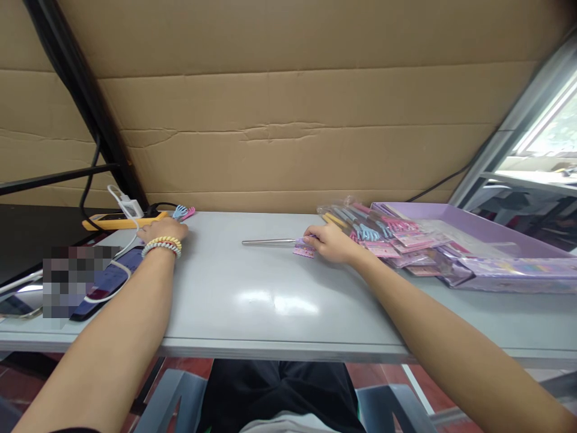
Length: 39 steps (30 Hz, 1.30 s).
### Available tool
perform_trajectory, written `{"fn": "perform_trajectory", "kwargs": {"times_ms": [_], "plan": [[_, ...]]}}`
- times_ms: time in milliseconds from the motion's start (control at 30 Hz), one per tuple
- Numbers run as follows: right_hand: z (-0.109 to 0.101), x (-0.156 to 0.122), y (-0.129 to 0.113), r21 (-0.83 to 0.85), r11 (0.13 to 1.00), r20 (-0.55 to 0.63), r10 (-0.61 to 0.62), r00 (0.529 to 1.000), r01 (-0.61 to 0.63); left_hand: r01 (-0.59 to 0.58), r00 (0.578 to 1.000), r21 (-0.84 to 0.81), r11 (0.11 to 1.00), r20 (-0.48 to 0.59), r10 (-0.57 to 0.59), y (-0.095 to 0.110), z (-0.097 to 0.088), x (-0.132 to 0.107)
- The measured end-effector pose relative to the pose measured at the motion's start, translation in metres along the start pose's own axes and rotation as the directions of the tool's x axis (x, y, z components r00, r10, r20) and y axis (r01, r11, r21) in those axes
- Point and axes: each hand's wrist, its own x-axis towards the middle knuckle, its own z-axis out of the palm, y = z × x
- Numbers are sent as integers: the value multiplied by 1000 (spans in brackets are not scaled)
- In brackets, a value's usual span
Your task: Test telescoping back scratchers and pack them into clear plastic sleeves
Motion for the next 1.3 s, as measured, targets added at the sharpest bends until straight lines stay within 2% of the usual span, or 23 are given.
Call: {"fn": "perform_trajectory", "kwargs": {"times_ms": [167,400,500,600,700,800,1100,1300], "plan": [[0,0,1,-13,1000,8,-8,1000,8,-75,997,121,990,19,74,7,5,-3],[0,0,1,-20,1000,15,-2,1000,3,-160,987,101,982,20,159,13,10,-4],[0,-1,1,-15,1000,13,-3,1000,3,-132,991,63,989,-7,133,12,7,-3],[0,-1,0,-9,1000,16,-4,1000,4,-57,998,43,997,-39,58,9,5,-1],[-2,-1,-1,-8,1000,22,-4,1000,4,11,1000,38,999,18,-12,6,5,1],[-2,0,-2,-18,1000,27,-3,1000,4,15,998,39,999,64,-18,6,4,2],[-2,-1,-1,-30,1000,32,-2,999,3,76,997,-3,997,34,-76,7,7,3],[-4,-1,-4,-42,999,52,5,999,-2,63,997,-7,998,34,-63,8,5,0]]}}
